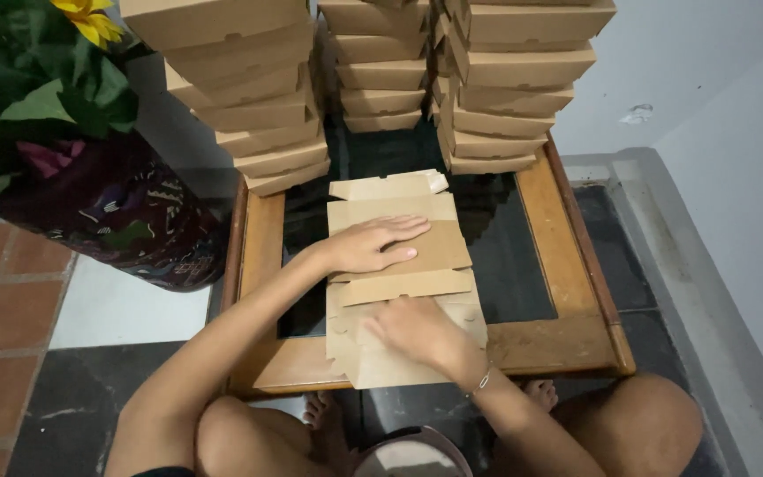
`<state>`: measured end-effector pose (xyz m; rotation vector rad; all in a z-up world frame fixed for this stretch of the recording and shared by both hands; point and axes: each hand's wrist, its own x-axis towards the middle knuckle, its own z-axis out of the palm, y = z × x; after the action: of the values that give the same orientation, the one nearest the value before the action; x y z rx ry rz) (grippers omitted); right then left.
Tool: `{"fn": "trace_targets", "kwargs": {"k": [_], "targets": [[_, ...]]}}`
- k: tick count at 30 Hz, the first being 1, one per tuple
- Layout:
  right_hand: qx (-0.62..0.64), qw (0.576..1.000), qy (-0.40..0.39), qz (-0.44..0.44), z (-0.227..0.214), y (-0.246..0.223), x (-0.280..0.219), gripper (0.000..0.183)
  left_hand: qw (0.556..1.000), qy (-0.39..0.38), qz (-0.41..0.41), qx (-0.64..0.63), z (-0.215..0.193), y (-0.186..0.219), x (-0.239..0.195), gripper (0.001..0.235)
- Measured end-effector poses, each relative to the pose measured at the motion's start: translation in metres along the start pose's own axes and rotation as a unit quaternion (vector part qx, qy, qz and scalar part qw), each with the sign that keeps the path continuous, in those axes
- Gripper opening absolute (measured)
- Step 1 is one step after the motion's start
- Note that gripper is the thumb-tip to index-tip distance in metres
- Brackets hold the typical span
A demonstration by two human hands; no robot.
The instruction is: Folding a flat cardboard cutout into a small box by hand.
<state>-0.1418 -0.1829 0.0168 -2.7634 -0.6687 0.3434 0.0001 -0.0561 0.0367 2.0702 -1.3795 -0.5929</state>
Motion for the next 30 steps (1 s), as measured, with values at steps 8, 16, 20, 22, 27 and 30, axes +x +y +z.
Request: {"fn": "trace_targets", "kwargs": {"k": [8,16,20,22,27,30], "targets": [[-0.024,0.995,-0.055,-0.077,0.006,-0.025,-0.010,0.062,0.997,0.028,-0.002,0.077,0.017,-0.002,-0.005,0.062],[0.157,0.970,-0.162,-0.095,-0.092,-0.048,-0.036,0.066,0.981,0.079,0.037,0.170,0.039,-0.023,-0.002,0.063],[0.285,0.938,-0.123,-0.152,-0.052,0.014,-0.013,0.050,0.974,0.087,0.040,0.205,0.041,-0.021,-0.006,0.063],[0.329,0.942,-0.015,-0.069,-0.042,0.042,-0.007,0.049,0.972,0.081,0.039,0.216,0.037,-0.015,-0.009,0.071],[0.195,0.973,0.125,-0.017,-0.066,0.063,-0.010,0.055,0.962,0.088,0.031,0.256,0.043,-0.016,-0.002,0.066],[0.114,0.989,0.098,0.015,-0.047,0.093,-0.005,0.062,0.958,0.094,0.022,0.271,0.051,-0.017,0.002,0.073]]}}
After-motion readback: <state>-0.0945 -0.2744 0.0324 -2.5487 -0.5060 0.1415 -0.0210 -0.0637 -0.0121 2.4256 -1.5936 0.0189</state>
